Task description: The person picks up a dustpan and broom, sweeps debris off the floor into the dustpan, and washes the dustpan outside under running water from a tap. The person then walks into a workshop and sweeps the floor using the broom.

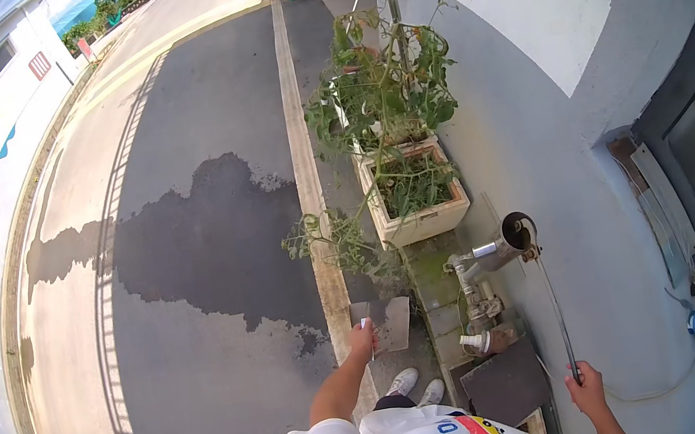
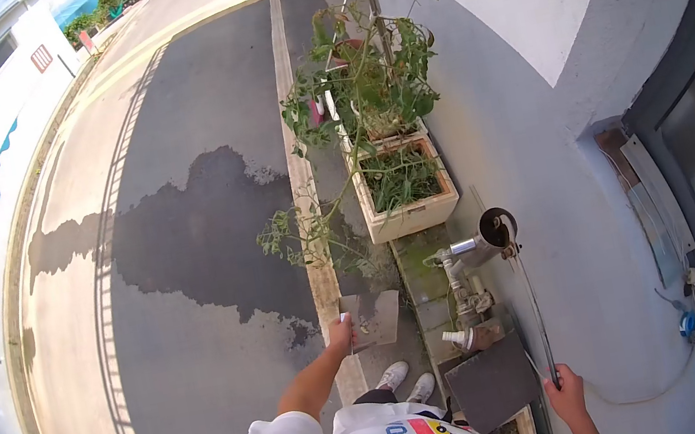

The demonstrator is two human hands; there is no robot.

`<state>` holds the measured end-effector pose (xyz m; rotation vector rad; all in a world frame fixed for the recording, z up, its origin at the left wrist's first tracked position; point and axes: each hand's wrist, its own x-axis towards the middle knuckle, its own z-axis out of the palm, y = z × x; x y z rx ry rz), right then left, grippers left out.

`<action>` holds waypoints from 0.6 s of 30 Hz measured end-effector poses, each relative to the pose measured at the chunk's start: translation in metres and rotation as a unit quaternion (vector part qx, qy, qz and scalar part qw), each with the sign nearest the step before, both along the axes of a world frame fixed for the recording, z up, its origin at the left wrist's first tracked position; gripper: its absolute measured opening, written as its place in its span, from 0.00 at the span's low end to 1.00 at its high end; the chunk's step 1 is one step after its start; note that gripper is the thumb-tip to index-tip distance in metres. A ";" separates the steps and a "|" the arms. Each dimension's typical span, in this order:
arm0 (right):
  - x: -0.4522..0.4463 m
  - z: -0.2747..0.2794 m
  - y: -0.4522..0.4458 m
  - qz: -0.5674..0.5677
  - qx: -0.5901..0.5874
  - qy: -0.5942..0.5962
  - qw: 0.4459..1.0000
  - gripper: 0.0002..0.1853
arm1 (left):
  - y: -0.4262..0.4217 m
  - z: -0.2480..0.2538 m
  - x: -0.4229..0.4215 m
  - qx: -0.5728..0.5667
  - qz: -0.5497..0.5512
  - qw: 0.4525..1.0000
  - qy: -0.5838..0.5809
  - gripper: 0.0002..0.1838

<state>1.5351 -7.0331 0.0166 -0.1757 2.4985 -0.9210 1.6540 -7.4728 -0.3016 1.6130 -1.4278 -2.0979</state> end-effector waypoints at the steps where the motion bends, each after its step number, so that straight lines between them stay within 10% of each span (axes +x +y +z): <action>1: -0.004 -0.004 0.000 0.015 0.012 0.026 0.999 0.06 | 0.003 0.002 -0.003 -0.002 -0.008 1.000 -0.002 0.18; 18: -0.016 -0.060 0.009 0.037 0.003 0.111 0.993 0.10 | 0.024 0.042 -0.047 -0.086 -0.004 0.996 -0.007 0.18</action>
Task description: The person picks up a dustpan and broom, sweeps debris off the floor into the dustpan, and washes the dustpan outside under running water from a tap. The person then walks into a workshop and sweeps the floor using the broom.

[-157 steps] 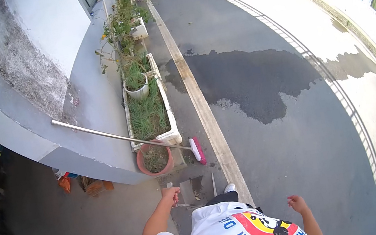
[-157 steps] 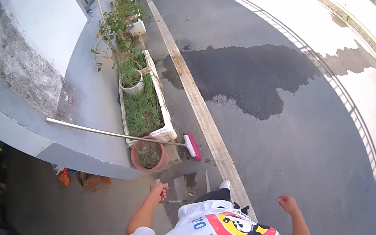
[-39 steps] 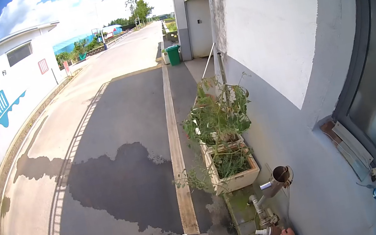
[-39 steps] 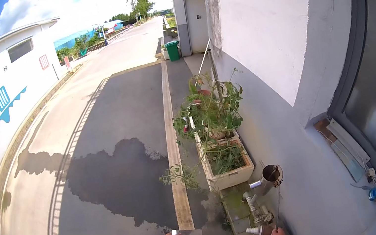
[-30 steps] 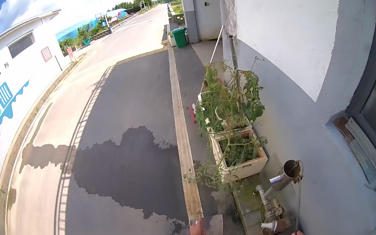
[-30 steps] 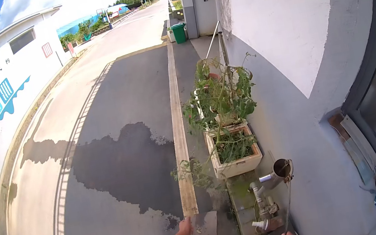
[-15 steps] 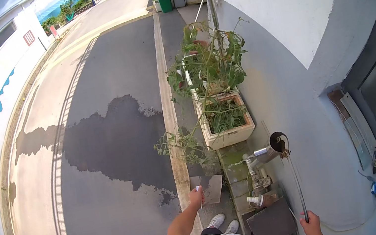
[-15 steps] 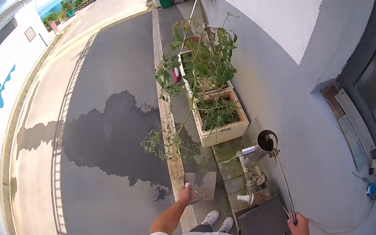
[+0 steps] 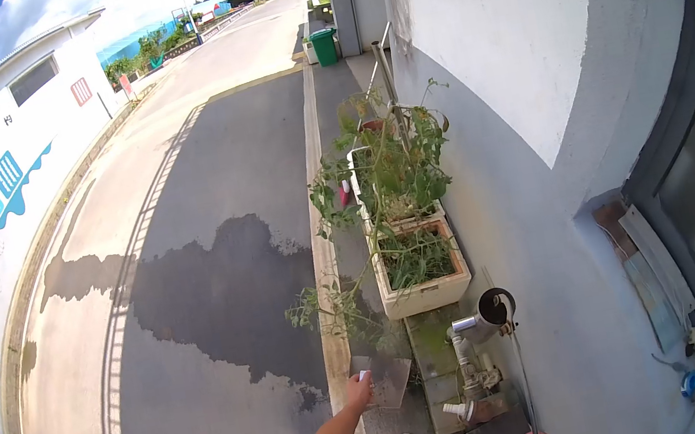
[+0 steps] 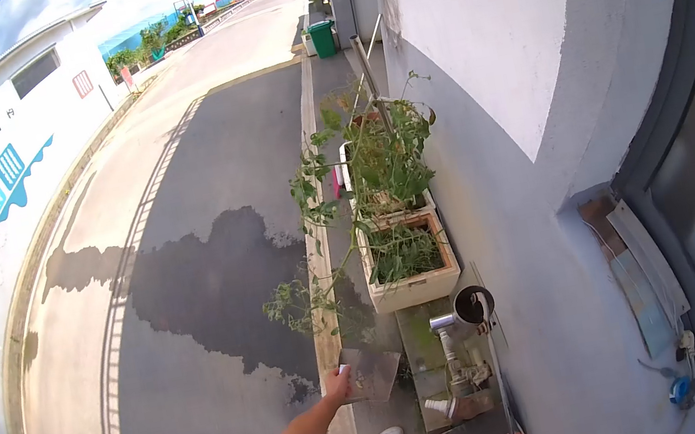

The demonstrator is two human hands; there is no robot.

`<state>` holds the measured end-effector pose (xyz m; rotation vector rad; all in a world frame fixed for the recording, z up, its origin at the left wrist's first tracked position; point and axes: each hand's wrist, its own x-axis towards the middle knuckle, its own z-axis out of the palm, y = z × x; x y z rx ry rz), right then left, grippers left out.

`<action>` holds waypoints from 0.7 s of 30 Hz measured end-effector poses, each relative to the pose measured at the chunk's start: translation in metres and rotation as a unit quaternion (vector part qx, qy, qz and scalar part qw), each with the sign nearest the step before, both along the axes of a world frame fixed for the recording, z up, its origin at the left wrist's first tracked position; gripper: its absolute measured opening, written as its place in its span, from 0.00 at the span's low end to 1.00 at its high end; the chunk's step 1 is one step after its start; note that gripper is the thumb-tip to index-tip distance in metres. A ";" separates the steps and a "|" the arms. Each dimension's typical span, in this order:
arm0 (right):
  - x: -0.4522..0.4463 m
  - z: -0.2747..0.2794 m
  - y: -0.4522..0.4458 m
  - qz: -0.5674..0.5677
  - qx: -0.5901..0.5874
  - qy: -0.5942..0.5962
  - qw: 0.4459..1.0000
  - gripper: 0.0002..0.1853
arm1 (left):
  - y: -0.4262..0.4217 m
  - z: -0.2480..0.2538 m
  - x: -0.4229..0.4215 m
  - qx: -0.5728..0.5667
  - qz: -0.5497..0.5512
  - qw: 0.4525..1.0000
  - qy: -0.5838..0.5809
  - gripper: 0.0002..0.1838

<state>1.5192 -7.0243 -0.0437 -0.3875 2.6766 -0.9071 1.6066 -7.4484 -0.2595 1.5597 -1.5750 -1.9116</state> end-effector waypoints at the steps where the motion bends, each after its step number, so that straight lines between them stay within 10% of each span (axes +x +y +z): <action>1: 0.002 -0.014 0.001 0.004 -0.017 0.009 1.000 0.10 | -0.001 -0.001 -0.001 -0.004 0.005 1.000 0.005 0.18; 21: -0.039 -0.174 -0.014 0.016 -0.101 0.078 0.992 0.04 | -0.006 0.006 -0.016 -0.008 0.060 0.998 -0.018 0.16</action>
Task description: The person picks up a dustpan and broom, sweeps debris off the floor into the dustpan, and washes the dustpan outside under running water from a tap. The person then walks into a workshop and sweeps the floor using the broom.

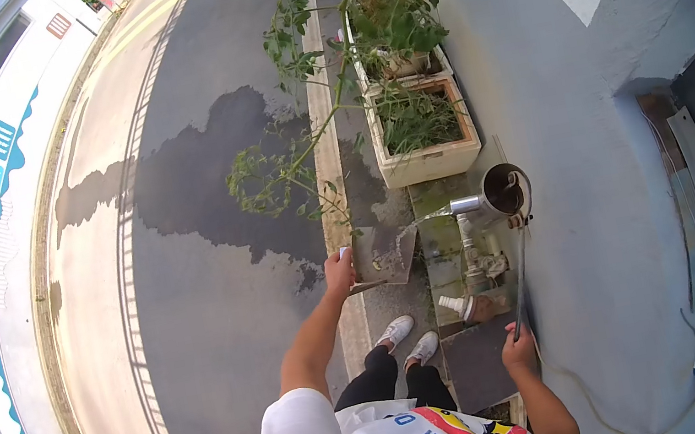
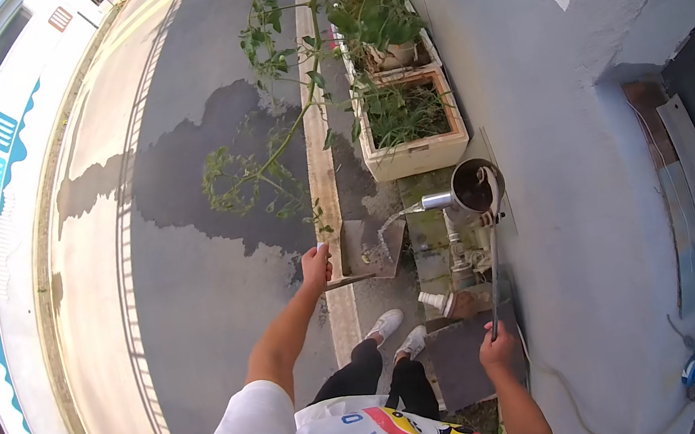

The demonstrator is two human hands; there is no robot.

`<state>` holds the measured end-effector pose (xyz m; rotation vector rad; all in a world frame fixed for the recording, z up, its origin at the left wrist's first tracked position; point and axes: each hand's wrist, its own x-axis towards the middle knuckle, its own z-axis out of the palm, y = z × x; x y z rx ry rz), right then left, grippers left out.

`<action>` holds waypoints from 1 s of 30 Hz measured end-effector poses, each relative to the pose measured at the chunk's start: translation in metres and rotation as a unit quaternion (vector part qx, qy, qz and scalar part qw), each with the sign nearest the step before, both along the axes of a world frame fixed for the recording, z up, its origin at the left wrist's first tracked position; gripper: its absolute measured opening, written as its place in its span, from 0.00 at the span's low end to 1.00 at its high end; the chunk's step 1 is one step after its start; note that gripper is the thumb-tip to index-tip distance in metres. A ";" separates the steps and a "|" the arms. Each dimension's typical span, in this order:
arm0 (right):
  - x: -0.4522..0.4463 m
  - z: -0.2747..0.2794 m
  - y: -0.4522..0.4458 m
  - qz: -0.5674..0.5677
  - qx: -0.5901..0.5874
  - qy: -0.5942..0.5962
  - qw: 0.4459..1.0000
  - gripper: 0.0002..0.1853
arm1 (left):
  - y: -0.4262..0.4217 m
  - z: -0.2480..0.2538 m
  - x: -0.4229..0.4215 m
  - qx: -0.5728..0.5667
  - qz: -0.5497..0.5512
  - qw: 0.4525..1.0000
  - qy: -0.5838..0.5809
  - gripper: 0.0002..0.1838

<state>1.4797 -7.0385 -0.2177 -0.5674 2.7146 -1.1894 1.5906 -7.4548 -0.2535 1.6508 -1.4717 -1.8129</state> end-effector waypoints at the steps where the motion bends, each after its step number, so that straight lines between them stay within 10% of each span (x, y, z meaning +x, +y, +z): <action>1: -0.001 -0.010 -0.003 -0.001 -0.015 0.000 1.000 0.04 | -0.003 -0.002 -0.004 0.007 -0.001 1.000 -0.001 0.16; 10: 0.016 0.009 0.003 -0.003 -0.052 -0.044 0.998 0.05 | -0.032 -0.024 -0.046 0.022 -0.035 0.999 -0.014 0.16; 19: 0.011 0.190 0.038 0.002 0.157 -0.193 0.969 0.07 | -0.051 -0.033 -0.047 0.080 -0.045 0.996 -0.002 0.14; 30: 0.034 0.097 0.018 -0.022 0.092 -0.109 0.990 0.06 | -0.067 -0.079 -0.050 0.085 -0.088 0.989 0.080 0.18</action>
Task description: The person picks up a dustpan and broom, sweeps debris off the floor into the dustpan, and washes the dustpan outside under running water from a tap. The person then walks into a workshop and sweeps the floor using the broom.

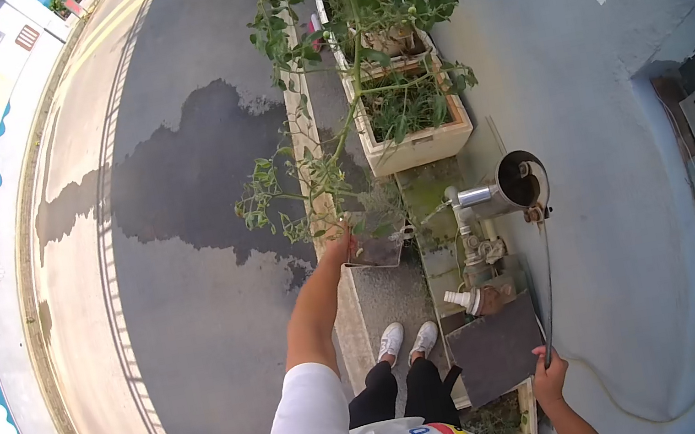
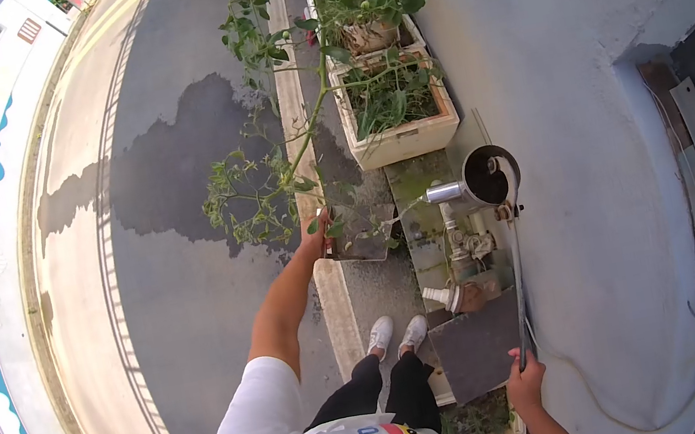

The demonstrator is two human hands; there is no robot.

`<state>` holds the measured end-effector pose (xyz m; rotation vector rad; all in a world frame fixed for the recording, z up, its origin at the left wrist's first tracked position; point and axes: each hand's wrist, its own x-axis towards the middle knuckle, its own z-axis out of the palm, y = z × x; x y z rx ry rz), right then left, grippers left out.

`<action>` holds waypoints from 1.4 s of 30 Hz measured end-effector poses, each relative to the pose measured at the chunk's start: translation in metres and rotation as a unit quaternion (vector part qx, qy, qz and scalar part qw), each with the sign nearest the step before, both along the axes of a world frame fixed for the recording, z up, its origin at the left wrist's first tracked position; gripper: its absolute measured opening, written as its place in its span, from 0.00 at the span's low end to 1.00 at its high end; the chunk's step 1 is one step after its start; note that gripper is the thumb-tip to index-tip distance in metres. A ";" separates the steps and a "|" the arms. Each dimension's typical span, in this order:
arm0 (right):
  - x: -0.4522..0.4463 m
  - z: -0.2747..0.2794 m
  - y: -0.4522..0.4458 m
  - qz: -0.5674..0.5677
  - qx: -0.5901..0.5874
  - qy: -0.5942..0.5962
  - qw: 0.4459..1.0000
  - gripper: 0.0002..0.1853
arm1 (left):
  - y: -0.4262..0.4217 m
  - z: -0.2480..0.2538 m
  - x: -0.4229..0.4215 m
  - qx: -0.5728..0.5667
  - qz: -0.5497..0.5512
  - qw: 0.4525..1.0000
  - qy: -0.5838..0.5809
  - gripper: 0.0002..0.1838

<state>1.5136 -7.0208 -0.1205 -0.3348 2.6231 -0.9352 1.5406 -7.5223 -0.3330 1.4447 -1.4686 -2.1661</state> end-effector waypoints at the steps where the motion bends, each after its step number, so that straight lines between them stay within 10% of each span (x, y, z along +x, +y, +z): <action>1: -0.004 -0.011 0.005 0.005 0.014 0.002 1.000 0.06 | -0.003 0.002 -0.003 -0.009 -0.019 1.000 0.001 0.19; 26: -0.070 -0.178 -0.035 0.032 -0.171 0.103 0.979 0.04 | 0.020 0.028 -0.059 -0.008 -0.023 0.989 -0.147 0.23; 42: -0.027 0.074 0.011 -0.001 0.084 -0.087 0.993 0.05 | 0.011 0.050 -0.081 -0.019 -0.078 0.976 -0.203 0.26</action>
